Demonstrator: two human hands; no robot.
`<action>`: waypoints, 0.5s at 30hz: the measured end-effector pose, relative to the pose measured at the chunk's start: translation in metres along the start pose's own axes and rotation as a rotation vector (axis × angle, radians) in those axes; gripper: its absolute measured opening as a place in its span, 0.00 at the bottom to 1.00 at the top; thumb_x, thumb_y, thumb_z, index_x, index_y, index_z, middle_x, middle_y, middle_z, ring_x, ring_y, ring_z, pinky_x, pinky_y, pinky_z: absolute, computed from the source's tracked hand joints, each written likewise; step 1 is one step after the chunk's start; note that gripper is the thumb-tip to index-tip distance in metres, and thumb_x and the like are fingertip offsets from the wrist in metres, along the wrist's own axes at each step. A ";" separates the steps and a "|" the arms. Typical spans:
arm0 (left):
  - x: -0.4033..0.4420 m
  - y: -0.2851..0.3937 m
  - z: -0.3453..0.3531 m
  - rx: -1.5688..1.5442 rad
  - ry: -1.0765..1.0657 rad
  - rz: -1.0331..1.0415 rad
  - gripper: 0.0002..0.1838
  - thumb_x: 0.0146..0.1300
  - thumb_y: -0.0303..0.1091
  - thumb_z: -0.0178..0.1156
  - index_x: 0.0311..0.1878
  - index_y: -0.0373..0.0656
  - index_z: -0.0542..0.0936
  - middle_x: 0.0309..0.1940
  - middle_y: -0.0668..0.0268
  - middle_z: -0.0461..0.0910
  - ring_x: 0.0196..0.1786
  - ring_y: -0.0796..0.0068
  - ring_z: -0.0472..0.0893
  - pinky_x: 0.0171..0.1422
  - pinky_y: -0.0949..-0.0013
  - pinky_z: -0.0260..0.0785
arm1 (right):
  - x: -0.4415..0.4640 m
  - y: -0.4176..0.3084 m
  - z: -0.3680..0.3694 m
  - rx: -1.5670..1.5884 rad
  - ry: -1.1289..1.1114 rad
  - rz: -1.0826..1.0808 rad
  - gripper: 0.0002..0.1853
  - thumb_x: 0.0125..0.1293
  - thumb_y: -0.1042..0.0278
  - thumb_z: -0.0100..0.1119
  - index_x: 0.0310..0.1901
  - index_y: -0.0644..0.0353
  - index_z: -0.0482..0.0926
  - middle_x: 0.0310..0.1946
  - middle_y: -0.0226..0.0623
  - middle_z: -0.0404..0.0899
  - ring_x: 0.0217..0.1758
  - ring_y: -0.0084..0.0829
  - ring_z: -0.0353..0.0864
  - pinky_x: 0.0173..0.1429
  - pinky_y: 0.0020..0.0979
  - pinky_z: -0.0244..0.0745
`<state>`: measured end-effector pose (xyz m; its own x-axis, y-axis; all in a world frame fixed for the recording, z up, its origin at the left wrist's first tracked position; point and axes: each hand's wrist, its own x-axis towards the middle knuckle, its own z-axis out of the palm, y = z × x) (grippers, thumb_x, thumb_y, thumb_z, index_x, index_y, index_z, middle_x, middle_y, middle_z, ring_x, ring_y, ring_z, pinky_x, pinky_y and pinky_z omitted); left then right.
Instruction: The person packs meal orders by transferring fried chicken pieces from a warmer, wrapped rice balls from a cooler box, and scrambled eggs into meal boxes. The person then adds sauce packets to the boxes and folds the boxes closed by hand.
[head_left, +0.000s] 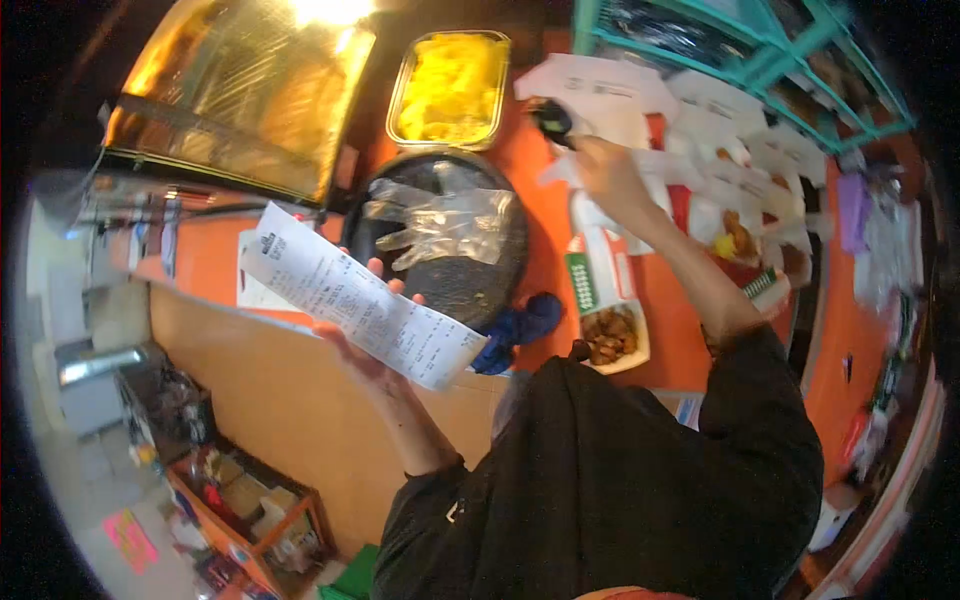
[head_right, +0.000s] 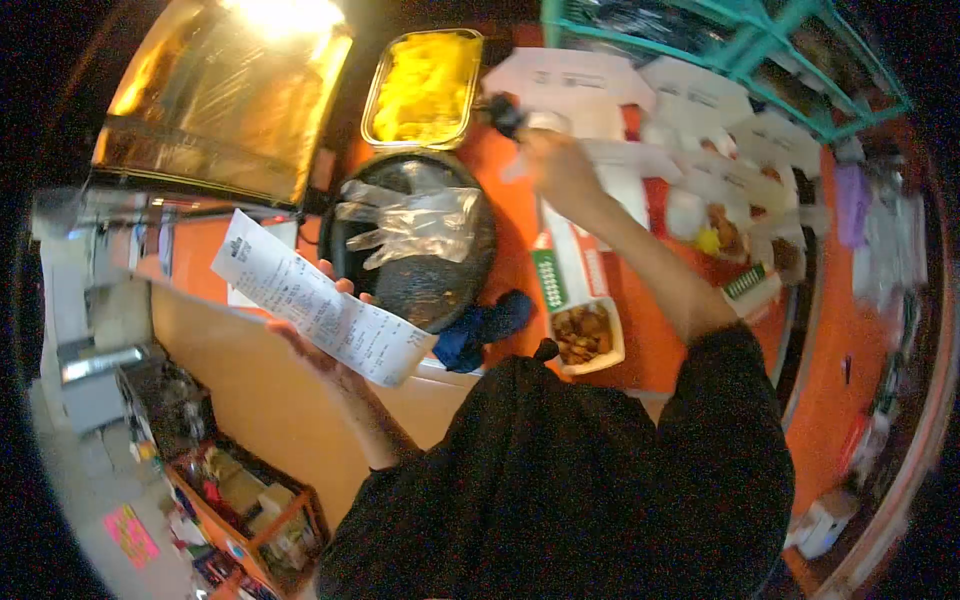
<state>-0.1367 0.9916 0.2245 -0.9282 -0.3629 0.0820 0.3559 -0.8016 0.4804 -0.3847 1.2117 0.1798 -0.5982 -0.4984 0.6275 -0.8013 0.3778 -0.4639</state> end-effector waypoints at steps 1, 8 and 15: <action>-0.004 0.003 -0.006 -0.041 -0.040 0.029 0.44 0.49 0.56 0.56 0.63 0.49 0.47 0.56 0.52 0.60 0.49 0.55 0.69 0.51 0.44 0.61 | 0.026 -0.012 0.039 -0.075 -0.191 0.024 0.08 0.53 0.73 0.45 0.32 0.67 0.71 0.25 0.48 0.74 0.31 0.46 0.75 0.35 0.39 0.70; -0.051 0.032 -0.049 0.034 0.099 0.184 0.44 0.49 0.59 0.56 0.63 0.47 0.48 0.54 0.53 0.63 0.47 0.55 0.70 0.46 0.49 0.66 | 0.091 0.045 0.281 -0.457 -0.347 -0.281 0.07 0.48 0.74 0.46 0.22 0.61 0.77 0.22 0.45 0.76 0.27 0.38 0.79 0.25 0.36 0.74; -0.063 0.049 -0.077 0.033 0.277 0.166 0.43 0.50 0.57 0.55 0.62 0.44 0.49 0.53 0.50 0.64 0.44 0.54 0.72 0.43 0.45 0.68 | 0.103 0.058 0.303 -0.245 -0.833 -0.419 0.10 0.48 0.67 0.48 0.21 0.63 0.78 0.23 0.46 0.77 0.27 0.42 0.78 0.30 0.38 0.73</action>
<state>-0.0523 0.9387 0.1754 -0.7913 -0.6065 -0.0772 0.4919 -0.7065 0.5088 -0.4943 0.9458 0.0277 -0.1514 -0.9882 0.0239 -0.9839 0.1483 -0.1002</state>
